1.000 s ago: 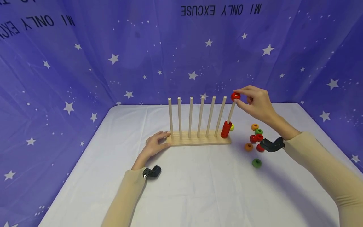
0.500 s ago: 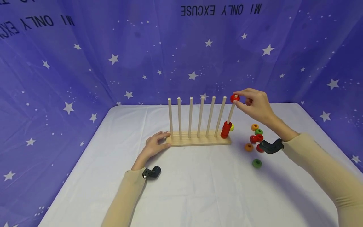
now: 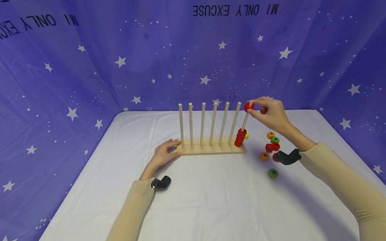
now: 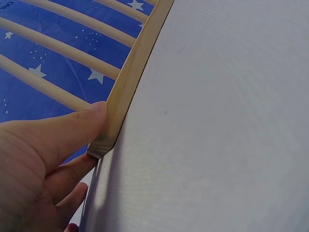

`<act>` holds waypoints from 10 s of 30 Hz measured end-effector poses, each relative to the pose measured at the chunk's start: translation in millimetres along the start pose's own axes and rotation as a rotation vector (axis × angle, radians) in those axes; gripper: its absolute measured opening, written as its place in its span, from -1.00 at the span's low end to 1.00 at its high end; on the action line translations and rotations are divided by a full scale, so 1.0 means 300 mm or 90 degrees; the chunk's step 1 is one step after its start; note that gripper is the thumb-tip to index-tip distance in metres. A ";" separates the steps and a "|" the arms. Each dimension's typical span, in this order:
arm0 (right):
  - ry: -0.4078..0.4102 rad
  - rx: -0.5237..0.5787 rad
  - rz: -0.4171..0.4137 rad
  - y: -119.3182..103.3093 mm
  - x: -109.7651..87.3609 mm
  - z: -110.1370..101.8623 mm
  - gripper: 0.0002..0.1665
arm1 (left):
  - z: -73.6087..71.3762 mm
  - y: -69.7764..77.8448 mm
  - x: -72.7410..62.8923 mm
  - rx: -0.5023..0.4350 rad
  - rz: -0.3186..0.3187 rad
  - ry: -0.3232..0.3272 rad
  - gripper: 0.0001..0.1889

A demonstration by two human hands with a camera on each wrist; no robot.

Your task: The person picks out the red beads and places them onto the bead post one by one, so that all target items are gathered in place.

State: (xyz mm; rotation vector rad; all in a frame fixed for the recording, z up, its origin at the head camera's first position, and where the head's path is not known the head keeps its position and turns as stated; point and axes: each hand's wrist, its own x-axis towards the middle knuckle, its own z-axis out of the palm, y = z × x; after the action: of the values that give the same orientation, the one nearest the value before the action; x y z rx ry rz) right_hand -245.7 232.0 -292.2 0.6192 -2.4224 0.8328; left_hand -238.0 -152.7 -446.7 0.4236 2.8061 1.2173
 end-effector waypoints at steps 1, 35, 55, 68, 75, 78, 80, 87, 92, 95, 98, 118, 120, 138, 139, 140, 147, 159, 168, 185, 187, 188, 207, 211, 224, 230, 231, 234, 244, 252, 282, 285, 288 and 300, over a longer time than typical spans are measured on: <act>-0.003 0.000 0.003 0.001 0.000 0.002 -0.74 | -0.002 0.000 -0.001 0.001 0.000 0.000 -0.47; -0.105 -0.045 -0.006 0.052 -0.053 0.052 -0.83 | -0.007 0.000 -0.008 -0.002 0.003 0.006 -0.48; -0.202 -0.020 0.005 0.099 -0.073 0.099 -0.80 | -0.004 0.000 -0.011 -0.008 -0.005 0.009 -0.47; -0.216 -0.022 0.032 0.104 -0.087 0.106 -0.77 | -0.002 0.006 -0.008 -0.017 -0.008 0.008 -0.48; -0.218 -0.026 0.034 0.111 -0.092 0.108 -0.76 | 0.000 0.005 -0.007 -0.013 -0.008 0.003 -0.48; -0.234 -0.036 0.049 0.115 -0.095 0.106 -0.75 | -0.002 0.008 -0.008 -0.016 -0.007 0.004 -0.48; -0.245 -0.040 0.061 0.116 -0.099 0.103 -0.72 | -0.002 0.009 -0.008 -0.013 -0.004 0.004 -0.49; -0.255 -0.043 0.068 0.130 -0.120 0.088 -0.64 | -0.001 0.010 -0.008 -0.019 -0.004 0.003 -0.48; -0.250 -0.044 0.066 0.146 -0.138 0.079 -0.61 | -0.003 0.010 -0.009 -0.019 -0.003 0.002 -0.49; -0.253 -0.045 0.078 0.155 -0.150 0.070 -0.61 | -0.003 0.010 -0.009 -0.016 -0.002 0.002 -0.48; -0.253 -0.055 0.089 0.165 -0.161 0.061 -0.61 | -0.003 0.010 -0.009 -0.017 -0.004 0.002 -0.48; -0.285 -0.076 0.142 0.260 -0.234 0.013 -0.68 | -0.005 0.017 -0.010 -0.015 -0.004 0.005 -0.48; -0.295 -0.082 0.145 0.266 -0.238 0.009 -0.69 | -0.006 0.019 -0.011 -0.018 -0.005 0.006 -0.48; -0.387 -0.115 0.168 0.295 -0.263 0.002 -0.68 | -0.005 0.014 -0.008 -0.017 -0.008 0.004 -0.48; -0.392 -0.122 0.170 0.297 -0.264 0.003 -0.68 | -0.006 0.014 -0.008 -0.015 -0.006 0.006 -0.47; -0.398 -0.127 0.174 0.298 -0.264 0.005 -0.67 | -0.006 0.014 -0.009 -0.016 -0.006 0.007 -0.47; -0.446 -0.146 0.213 0.305 -0.271 0.014 -0.63 | -0.004 0.013 -0.011 -0.009 0.004 0.011 -0.48; -0.463 -0.165 0.207 0.305 -0.272 0.016 -0.63 | -0.003 0.015 -0.011 -0.010 -0.002 0.004 -0.47; -0.472 -0.179 0.185 0.304 -0.267 0.018 -0.64 | -0.005 0.012 -0.011 -0.015 -0.001 0.006 -0.47; -0.452 -0.210 0.160 0.301 -0.271 0.020 -0.64 | -0.006 0.015 -0.011 -0.008 -0.004 0.006 -0.47; -0.443 -0.214 0.153 0.297 -0.269 0.017 -0.64 | -0.006 0.015 -0.011 -0.014 -0.005 0.007 -0.47; -0.439 -0.216 0.151 0.294 -0.268 0.014 -0.65 | -0.007 0.016 -0.011 -0.015 -0.003 0.007 -0.47; -0.349 -0.192 0.169 0.256 -0.248 -0.013 -0.60 | -0.006 0.015 -0.014 -0.012 -0.003 0.004 -0.47; -0.326 -0.169 0.185 0.244 -0.242 -0.018 -0.60 | -0.006 0.015 -0.012 -0.010 -0.004 0.004 -0.48; -0.208 -0.162 0.135 0.206 -0.214 -0.030 -0.65 | -0.013 0.012 -0.017 -0.015 -0.006 0.007 -0.47; -0.119 -0.145 0.087 0.187 -0.211 -0.033 -0.67 | -0.008 0.010 -0.018 -0.014 -0.005 0.001 -0.47; -0.108 -0.146 0.079 0.184 -0.210 -0.035 -0.66 | -0.006 0.009 -0.017 -0.014 -0.002 -0.001 -0.47; -0.088 -0.151 0.059 0.176 -0.197 -0.041 -0.66 | -0.004 0.014 -0.015 -0.020 0.001 0.001 -0.47; -0.044 -0.157 0.032 0.158 -0.175 -0.044 -0.67 | 0.005 0.009 -0.021 -0.015 -0.001 0.003 -0.47; 0.003 -0.155 0.044 0.136 -0.163 -0.060 -0.63 | -0.006 0.009 -0.016 -0.015 0.008 0.013 -0.48; 0.149 -0.043 0.009 0.036 -0.089 -0.059 -0.62 | -0.005 0.013 -0.013 -0.007 -0.001 0.002 -0.47; 0.154 -0.032 0.009 0.031 -0.085 -0.055 -0.62 | -0.004 0.011 -0.015 -0.006 0.000 0.002 -0.47; 0.162 -0.033 0.006 0.030 -0.079 -0.054 -0.61 | -0.003 0.011 -0.017 -0.007 -0.001 0.002 -0.47; 0.188 0.040 0.039 -0.001 -0.052 -0.052 -0.62 | -0.002 0.013 -0.015 -0.005 -0.007 -0.002 -0.47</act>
State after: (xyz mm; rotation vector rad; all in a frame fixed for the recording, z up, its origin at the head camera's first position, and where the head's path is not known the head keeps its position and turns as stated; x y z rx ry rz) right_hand -228.7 246.0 -290.4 0.4130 -2.1639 0.9573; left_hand -232.9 -151.6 -443.7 0.4088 2.7972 1.2233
